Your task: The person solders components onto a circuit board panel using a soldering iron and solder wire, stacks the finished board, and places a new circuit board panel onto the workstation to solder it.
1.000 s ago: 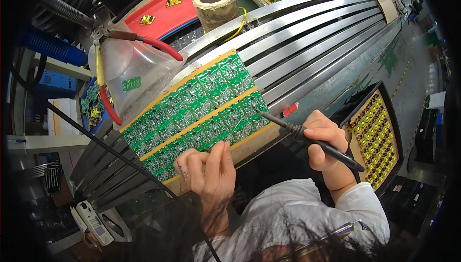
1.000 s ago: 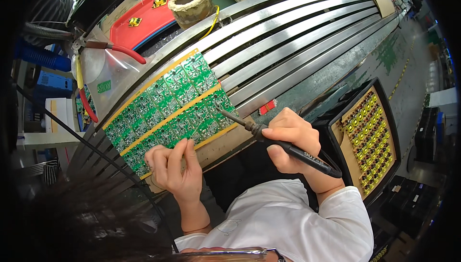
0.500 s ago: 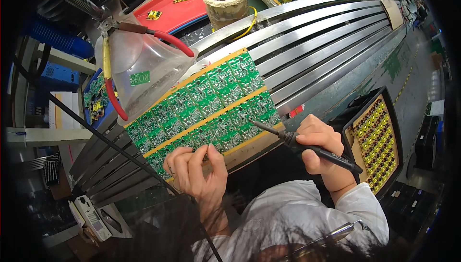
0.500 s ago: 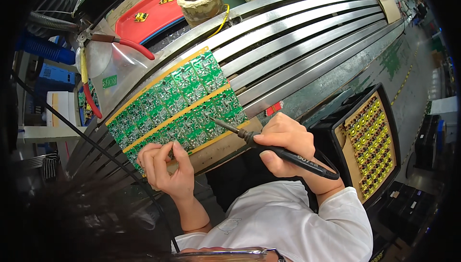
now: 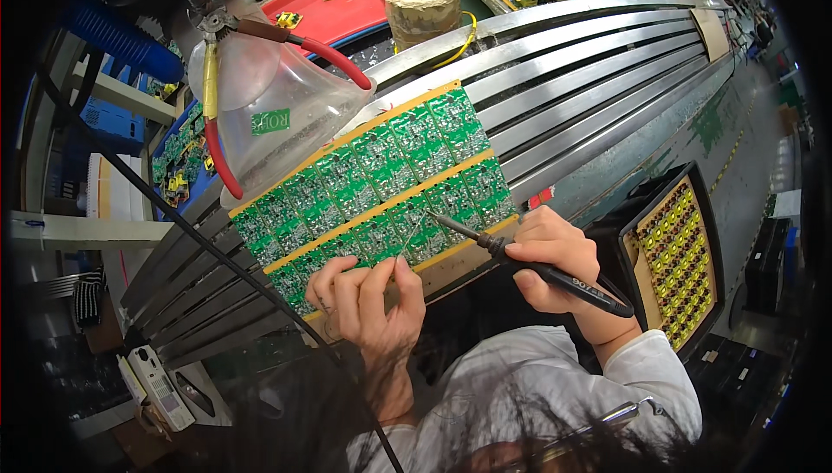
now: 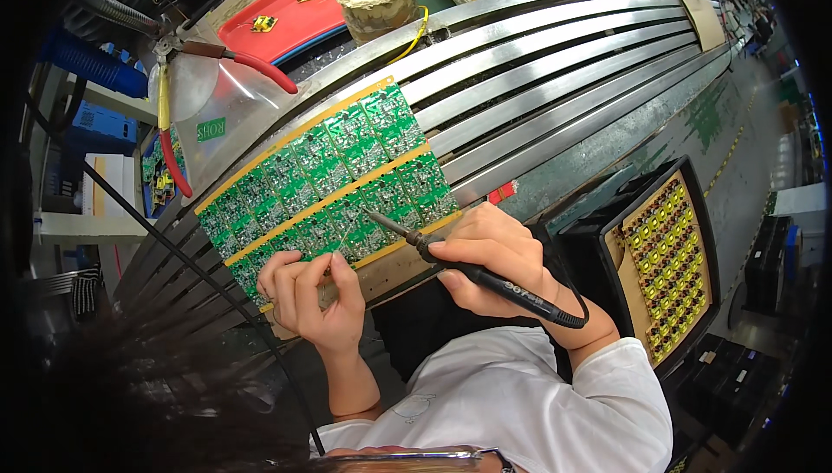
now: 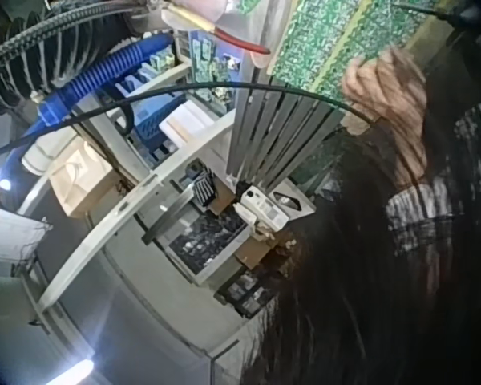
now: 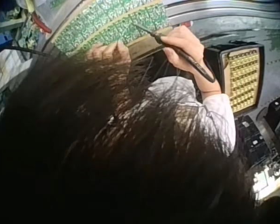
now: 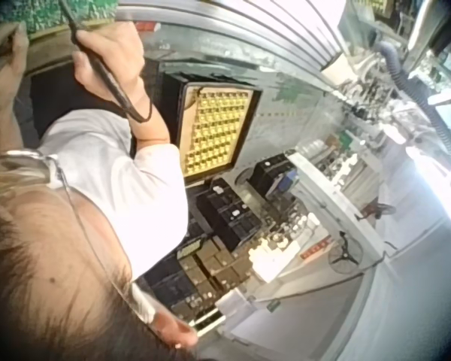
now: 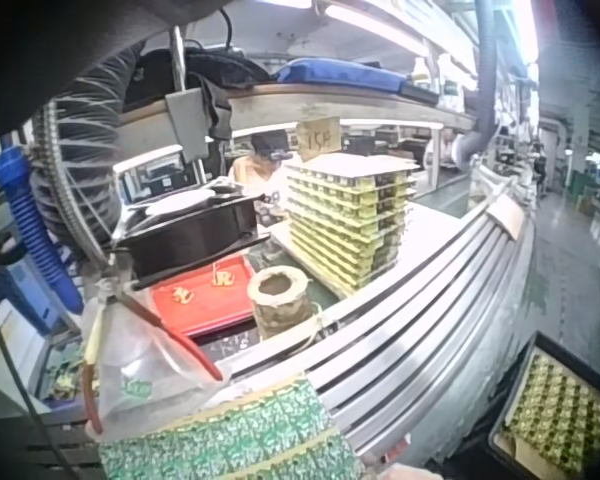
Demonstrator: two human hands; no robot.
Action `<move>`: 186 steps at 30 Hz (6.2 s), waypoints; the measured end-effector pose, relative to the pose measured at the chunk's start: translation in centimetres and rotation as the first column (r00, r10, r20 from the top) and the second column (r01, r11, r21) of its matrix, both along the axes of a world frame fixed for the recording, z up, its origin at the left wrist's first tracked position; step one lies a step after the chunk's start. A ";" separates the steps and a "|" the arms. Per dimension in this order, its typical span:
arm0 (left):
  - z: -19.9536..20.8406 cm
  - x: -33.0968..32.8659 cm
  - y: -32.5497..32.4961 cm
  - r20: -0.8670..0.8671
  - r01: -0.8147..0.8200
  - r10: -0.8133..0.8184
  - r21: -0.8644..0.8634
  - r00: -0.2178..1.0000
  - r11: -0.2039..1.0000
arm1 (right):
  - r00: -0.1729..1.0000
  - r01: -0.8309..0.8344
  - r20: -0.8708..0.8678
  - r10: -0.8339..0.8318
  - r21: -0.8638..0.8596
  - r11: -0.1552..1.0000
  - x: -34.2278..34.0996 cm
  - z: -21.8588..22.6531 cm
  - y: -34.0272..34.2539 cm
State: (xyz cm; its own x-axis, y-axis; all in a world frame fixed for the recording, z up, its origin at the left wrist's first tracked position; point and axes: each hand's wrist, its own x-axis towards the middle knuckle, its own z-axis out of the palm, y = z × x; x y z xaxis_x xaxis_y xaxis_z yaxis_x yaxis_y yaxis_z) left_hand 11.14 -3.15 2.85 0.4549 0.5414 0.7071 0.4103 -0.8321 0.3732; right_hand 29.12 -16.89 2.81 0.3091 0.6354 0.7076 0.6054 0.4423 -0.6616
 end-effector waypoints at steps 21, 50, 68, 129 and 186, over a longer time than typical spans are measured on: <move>1.0 0.4 -0.1 -0.032 0.010 -0.012 -0.075 0.999 0.997 | 0.990 0.079 0.114 -0.078 -0.006 0.997 -1.1 0.1 -0.1; 0.1 -4.3 0.7 -0.003 0.080 -0.080 -0.024 0.997 0.996 | 0.984 -0.150 -0.097 0.146 -0.035 0.988 -2.4 0.2 0.4; -0.3 -4.9 0.6 0.033 0.059 -0.057 -0.070 0.998 0.996 | 0.991 -0.134 0.010 0.134 -0.047 0.990 -3.2 0.0 0.7; -0.3 -7.1 2.3 0.011 0.039 -0.037 -0.183 0.999 0.982 | 0.973 -0.059 -0.218 0.074 0.075 0.995 -6.1 -0.8 2.5; -0.2 -10.9 3.3 0.096 0.014 0.006 -0.206 0.995 0.978 | 0.977 -0.153 -0.144 0.155 0.030 0.988 -7.0 0.5 5.5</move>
State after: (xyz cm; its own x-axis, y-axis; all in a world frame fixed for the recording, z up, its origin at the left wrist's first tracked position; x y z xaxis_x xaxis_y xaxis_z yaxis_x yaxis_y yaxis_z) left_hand 0.20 0.16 2.65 0.3929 0.6784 0.6208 0.3614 -0.7347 0.5741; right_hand 22.09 -11.42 3.30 0.3088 0.6707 0.6744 0.4272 0.5358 -0.7283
